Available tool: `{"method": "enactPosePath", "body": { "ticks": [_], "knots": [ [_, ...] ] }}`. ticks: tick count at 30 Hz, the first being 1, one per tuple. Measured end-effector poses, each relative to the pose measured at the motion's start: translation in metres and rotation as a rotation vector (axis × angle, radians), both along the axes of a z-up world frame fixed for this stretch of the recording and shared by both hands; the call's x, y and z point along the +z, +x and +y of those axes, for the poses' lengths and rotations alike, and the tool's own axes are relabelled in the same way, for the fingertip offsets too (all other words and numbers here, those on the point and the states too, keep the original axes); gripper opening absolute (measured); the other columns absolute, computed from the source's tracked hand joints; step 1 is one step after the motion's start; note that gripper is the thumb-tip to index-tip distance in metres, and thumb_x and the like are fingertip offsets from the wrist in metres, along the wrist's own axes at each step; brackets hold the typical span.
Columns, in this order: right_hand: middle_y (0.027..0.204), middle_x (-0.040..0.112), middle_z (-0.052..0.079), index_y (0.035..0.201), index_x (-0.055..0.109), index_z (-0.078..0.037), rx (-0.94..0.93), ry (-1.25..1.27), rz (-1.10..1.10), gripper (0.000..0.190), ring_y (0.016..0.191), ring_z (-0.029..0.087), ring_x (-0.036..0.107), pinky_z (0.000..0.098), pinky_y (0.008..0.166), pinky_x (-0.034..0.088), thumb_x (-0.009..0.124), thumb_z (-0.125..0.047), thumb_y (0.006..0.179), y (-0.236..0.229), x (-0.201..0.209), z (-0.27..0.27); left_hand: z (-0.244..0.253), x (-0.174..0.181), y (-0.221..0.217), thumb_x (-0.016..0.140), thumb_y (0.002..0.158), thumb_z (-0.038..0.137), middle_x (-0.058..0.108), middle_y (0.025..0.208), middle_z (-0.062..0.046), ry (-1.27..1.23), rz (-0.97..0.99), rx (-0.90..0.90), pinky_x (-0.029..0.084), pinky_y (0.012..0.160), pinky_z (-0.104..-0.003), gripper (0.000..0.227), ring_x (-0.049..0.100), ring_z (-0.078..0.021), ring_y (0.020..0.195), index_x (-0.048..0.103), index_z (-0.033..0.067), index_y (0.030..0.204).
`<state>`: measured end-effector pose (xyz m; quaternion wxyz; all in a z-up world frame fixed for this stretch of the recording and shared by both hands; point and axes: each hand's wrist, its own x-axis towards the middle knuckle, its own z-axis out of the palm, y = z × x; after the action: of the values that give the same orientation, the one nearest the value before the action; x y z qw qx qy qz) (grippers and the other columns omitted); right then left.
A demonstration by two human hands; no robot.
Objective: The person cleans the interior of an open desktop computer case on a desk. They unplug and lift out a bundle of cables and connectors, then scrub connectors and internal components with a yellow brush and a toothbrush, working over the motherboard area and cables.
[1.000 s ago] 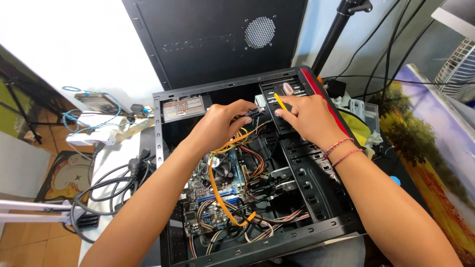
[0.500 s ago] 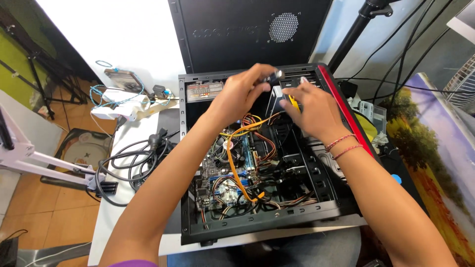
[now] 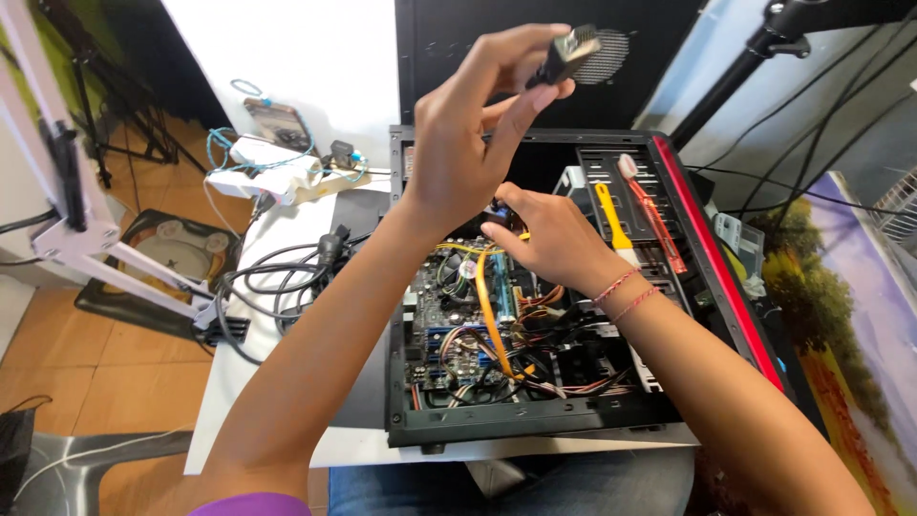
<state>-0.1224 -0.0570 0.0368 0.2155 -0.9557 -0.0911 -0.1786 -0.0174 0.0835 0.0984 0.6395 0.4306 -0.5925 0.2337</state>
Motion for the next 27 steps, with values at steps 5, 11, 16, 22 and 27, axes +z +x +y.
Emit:
{"method": "enactPosePath", "body": {
  "ticks": [5,11,16,22,27],
  "knots": [
    [0.078,0.068,0.016,0.13,0.057,-0.001,0.036,0.059,-0.008,0.044,0.066,0.031,0.069,0.0415,0.061,0.053,0.071,-0.019,0.092,0.018,0.023,0.046,0.055,0.016,-0.001,0.063,0.111,0.015,0.071,0.109,-0.01,0.185,0.176,0.0,0.066,0.086,-0.027,0.027,0.076,-0.0132,0.097,0.057,0.0078,0.137],
    [0.086,0.069,0.009,0.106,0.064,-0.008,0.184,-0.004,-0.031,0.017,0.075,0.023,0.068,0.037,0.069,0.054,0.072,-0.019,0.095,0.059,0.013,0.086,0.129,0.01,-0.009,0.059,0.119,0.014,0.069,0.134,-0.003,0.183,-0.103,0.172,0.064,0.099,-0.025,0.023,0.075,-0.0115,0.114,0.057,0.0121,0.142],
    [0.103,0.066,0.011,0.115,0.063,-0.005,0.398,0.073,0.025,0.022,0.093,0.021,0.066,0.0353,0.078,0.053,0.068,-0.016,0.096,0.091,0.002,0.133,0.167,-0.001,-0.008,0.063,0.118,0.017,0.071,0.125,-0.004,0.264,-0.167,0.281,0.06,0.093,-0.031,0.023,0.071,-0.0177,0.107,0.059,0.0104,0.14],
    [0.11,0.067,0.008,0.115,0.063,-0.006,0.323,0.103,0.319,0.024,0.102,0.022,0.067,0.0349,0.089,0.054,0.065,-0.017,0.094,0.111,-0.011,0.141,0.185,-0.059,0.029,0.069,0.105,0.019,0.072,0.096,-0.007,0.396,0.047,0.414,0.051,0.068,-0.035,0.031,0.061,-0.0175,0.074,0.069,0.0114,0.135],
    [0.106,0.07,0.011,0.105,0.07,-0.004,0.222,-0.193,-0.241,0.024,0.105,0.029,0.065,0.0392,0.091,0.052,0.079,-0.021,0.092,0.101,0.005,0.123,0.193,-0.091,0.045,0.07,0.101,0.023,0.075,0.09,-0.008,0.434,0.414,0.412,0.049,0.058,-0.031,0.026,0.064,-0.0139,0.063,0.069,0.0062,0.121]
  ]
}}
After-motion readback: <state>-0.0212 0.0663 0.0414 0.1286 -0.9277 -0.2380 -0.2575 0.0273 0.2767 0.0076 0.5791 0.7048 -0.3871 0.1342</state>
